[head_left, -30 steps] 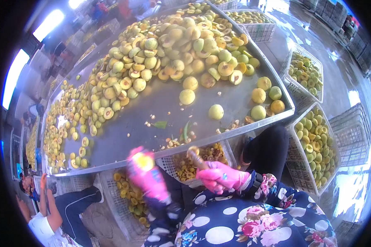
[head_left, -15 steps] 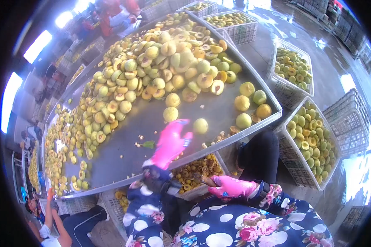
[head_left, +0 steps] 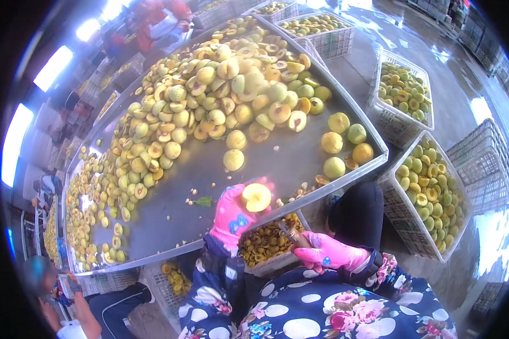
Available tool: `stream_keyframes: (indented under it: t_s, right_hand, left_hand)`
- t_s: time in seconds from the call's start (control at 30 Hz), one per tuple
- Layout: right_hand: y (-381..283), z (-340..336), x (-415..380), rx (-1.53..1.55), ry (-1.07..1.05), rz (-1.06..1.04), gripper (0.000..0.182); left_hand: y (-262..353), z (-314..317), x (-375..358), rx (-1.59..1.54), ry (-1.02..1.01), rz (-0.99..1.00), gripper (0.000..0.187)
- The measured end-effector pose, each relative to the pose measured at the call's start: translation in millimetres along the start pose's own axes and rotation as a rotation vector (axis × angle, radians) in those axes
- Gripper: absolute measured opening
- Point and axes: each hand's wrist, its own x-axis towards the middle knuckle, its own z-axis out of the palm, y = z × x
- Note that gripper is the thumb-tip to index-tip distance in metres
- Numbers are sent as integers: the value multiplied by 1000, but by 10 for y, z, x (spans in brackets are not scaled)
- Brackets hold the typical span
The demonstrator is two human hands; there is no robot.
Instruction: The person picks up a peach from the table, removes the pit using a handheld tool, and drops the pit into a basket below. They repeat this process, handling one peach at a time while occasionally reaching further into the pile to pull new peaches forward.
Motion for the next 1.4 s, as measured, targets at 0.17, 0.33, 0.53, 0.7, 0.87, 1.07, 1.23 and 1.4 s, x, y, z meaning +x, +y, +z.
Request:
stream_keyframes:
  t_s: [0.17,0.33,0.53,0.7,0.87,1.07,1.23,1.4]
  right_hand:
    - [-146,259,110,-128,10,-58,23]
    - [-183,452,152,-170,44,-59,24]
    - [-60,377,134,-169,49,-13,24]
    - [-37,270,189,-212,28,37,25]
    - [59,138,242,-153,40,-4,27]
    - [139,-13,182,-103,165,2,26]
    - [36,-27,199,-139,223,67,23]
    - [-71,43,260,-211,214,-16,21]
  left_hand:
    - [-247,-40,-372,-78,109,119,45]
    - [-258,169,-818,176,249,351,37]
    - [287,-699,-1988,1394,975,578,27]
    - [585,-804,-2191,1737,1015,334,39]
    - [837,-417,-542,1679,575,475,46]
    - [599,-544,980,2130,418,557,36]
    - [219,-500,862,1526,554,817,33]
    - [-321,-407,40,127,-20,343,39]
